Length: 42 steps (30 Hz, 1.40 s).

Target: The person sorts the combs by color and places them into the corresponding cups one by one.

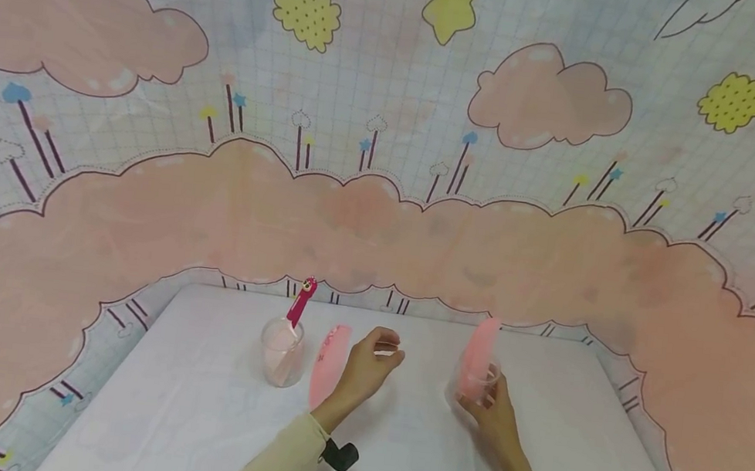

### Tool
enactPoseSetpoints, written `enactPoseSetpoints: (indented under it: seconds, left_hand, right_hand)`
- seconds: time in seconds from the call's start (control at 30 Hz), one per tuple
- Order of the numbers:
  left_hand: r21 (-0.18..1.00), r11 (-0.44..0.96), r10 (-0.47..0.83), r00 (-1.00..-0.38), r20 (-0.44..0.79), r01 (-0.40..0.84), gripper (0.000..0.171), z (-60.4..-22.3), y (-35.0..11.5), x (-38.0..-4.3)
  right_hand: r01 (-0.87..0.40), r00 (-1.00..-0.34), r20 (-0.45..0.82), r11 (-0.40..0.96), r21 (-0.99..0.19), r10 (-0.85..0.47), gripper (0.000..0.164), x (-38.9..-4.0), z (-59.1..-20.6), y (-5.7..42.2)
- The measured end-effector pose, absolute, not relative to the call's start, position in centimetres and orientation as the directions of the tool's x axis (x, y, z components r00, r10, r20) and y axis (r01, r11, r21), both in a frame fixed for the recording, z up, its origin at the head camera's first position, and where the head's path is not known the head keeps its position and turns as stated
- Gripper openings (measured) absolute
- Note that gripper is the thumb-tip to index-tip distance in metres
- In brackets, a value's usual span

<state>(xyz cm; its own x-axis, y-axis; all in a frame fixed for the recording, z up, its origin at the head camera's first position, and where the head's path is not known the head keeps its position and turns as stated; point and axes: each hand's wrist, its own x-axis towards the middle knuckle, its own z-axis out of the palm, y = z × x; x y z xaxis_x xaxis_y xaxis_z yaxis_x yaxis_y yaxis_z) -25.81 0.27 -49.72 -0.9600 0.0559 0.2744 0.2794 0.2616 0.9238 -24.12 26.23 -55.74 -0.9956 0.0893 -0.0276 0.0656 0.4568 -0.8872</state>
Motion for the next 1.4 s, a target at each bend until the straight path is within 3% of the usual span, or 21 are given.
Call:
enactPoseSetpoints:
  seconds: [0.53,0.77,1.07,1.4]
  left_hand:
    - [0.903,0.391,-0.035,-0.978,0.207,0.177,0.044,-51.5,-3.4,-26.2]
    - [0.906,0.415,-0.060,-0.991,0.118,0.083,0.055,-52.8,-4.6,-26.6]
    - [0.899,0.437,-0.145,-0.989,0.039,-0.028,0.057,-53.6,-5.7,-26.7]
    - [0.901,0.433,-0.142,-0.989,0.053,-0.014,0.060,-54.4,-6.2,-27.0]
  right_hand:
    - [0.029,-0.997,0.004,0.453,-0.891,0.072,0.095,-24.2,-55.5,26.4]
    - [0.052,-0.997,-0.017,0.454,-0.889,0.081,0.095,-24.3,-55.7,26.4]
    - [0.038,-0.998,-0.008,0.456,-0.889,0.067,0.095,-24.2,-55.8,26.5]
    - [0.029,-0.998,-0.002,0.452,-0.892,0.060,0.094,-24.3,-56.0,26.6]
